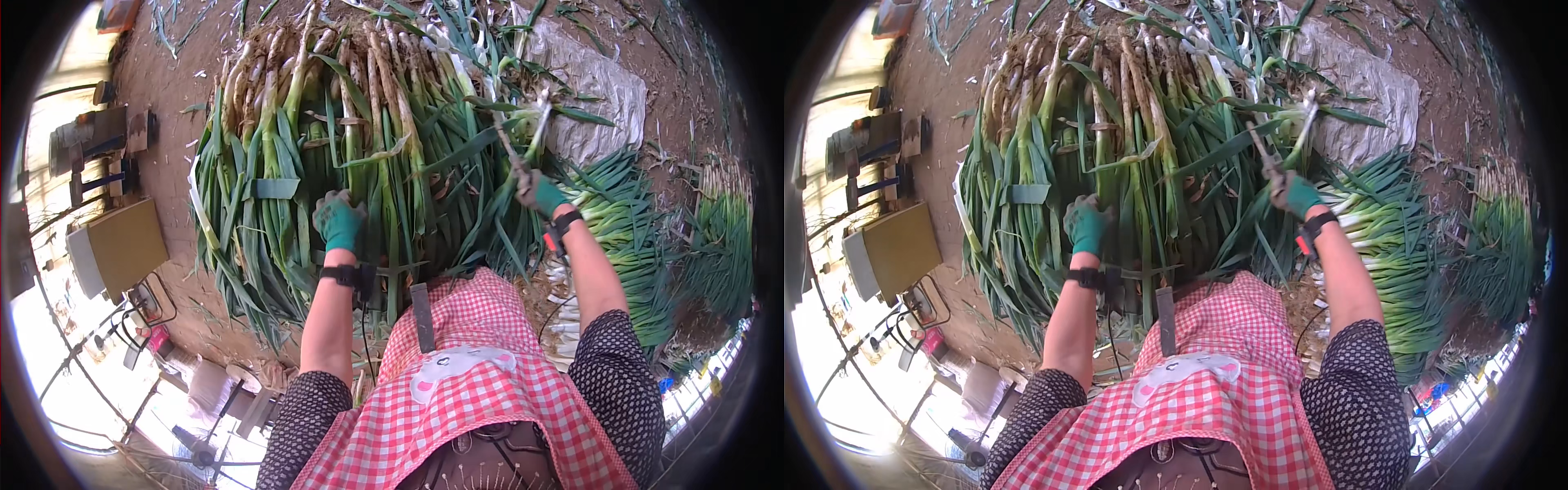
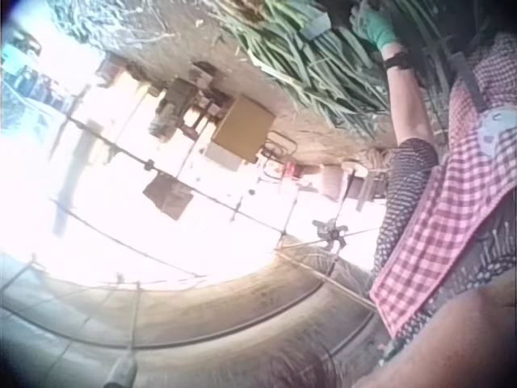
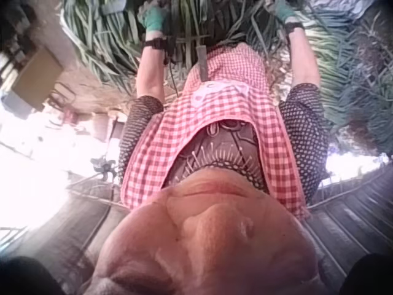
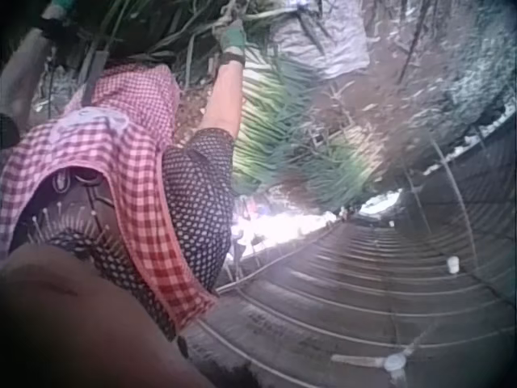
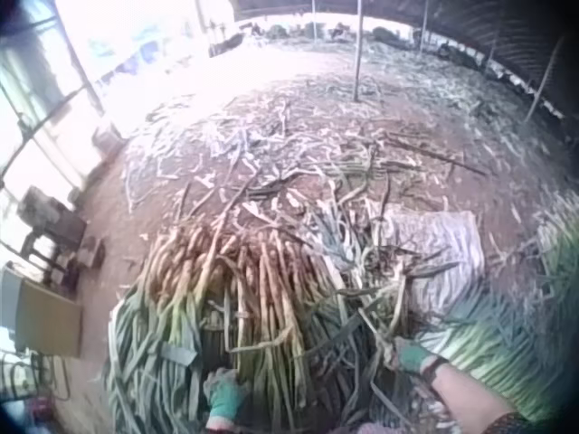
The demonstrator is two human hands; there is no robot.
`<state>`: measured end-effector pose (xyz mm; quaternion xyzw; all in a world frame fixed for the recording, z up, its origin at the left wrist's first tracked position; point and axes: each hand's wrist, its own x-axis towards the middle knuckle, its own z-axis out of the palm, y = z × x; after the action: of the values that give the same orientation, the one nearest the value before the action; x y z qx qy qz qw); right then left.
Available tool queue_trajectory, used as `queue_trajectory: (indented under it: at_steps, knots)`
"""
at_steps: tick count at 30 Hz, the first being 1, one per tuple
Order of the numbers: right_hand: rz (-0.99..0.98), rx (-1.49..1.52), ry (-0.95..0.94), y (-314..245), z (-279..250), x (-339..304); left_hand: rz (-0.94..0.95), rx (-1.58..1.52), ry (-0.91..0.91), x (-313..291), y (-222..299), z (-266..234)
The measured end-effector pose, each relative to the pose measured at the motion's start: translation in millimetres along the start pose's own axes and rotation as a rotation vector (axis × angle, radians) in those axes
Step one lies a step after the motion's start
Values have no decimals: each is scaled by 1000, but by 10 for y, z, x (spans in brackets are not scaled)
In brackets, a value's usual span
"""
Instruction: The person trims the roots and outer leaves of green onions using shears, handling them one at a time from a large pile.
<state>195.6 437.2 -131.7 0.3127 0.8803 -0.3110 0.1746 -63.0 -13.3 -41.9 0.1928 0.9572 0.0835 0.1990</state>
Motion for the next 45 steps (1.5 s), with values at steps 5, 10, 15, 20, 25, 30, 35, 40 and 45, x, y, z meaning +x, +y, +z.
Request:
queue_trajectory:
  at_steps: [5,10,15,20,25,30,35,40,45]
  knots:
    - [-141,319,-352,-2131,159,-795,-436,-1490,-273,-712,47,181]
    - [-125,278,-520,-3011,120,-1335,-545,-1590,-314,-929,32,-38]
    - [15,333,-585,-3142,315,-1214,-434,-1516,-284,-1014,121,-31]
    - [-149,142,-459,-3246,610,-814,-351,-1231,-172,-1147,263,135]
    - [-47,267,-564,-3199,1028,-96,-266,-996,-84,-1215,685,-241]
    - [79,343,-593,-3625,844,424,-362,-1116,-111,-1417,602,-157]
    - [-22,187,-602,-3643,650,353,-464,-1364,-220,-1549,593,-137]
    - [99,258,-695,-3612,651,270,-504,-1492,-370,-1919,575,-141]
    - [81,214,-659,-3517,749,395,-481,-1525,-306,-2004,631,-107]
